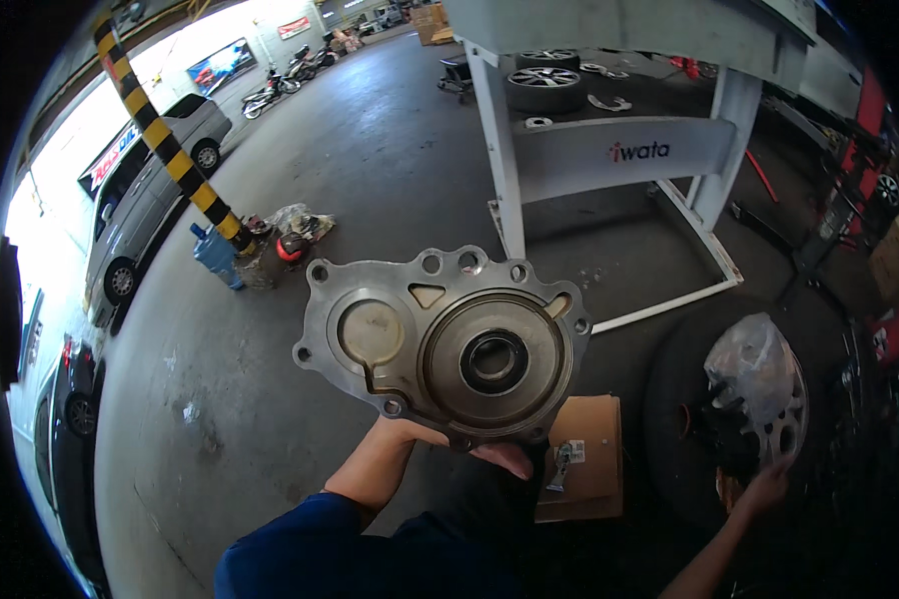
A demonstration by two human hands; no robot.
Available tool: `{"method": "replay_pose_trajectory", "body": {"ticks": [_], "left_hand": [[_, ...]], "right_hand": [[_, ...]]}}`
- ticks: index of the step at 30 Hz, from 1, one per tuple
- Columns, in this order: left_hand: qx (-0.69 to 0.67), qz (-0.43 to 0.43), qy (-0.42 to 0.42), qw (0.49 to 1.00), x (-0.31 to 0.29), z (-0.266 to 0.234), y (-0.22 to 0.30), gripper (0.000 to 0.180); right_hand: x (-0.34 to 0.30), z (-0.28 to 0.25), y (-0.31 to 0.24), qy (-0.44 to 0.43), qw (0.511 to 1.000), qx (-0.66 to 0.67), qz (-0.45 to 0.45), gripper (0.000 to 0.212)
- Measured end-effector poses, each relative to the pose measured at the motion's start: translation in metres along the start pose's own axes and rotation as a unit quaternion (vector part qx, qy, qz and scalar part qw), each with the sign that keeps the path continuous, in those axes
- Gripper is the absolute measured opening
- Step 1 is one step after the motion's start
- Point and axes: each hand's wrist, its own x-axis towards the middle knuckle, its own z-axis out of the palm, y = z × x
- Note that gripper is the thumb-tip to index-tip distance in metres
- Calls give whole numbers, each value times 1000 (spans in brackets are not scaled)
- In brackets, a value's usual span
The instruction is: The person applies a small amount of sealant from a tube onto the inner rim of a metal housing component. They then use their finger to spread the sealant evenly around the circular groove. The person repeatedly rotates and inspects the component to check the sealant application before placing it on a cardboard box.
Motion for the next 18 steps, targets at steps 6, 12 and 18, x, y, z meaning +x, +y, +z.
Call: {"method": "replay_pose_trajectory", "body": {"ticks": [6, 12, 18], "left_hand": [[-21, -20, -61, 998, 18, 28, -17, 79], [-57, -55, -225, 971, -13, 108, -42, 80], [15, -110, -260, 959, -73, 174, -90, 80]], "right_hand": [[-105, -83, -247, -269, 881, 337, -196, 78], [-254, -118, -237, -533, 701, 460, 114, 86], [-319, -137, -148, -457, 737, 419, 269, 80]]}}
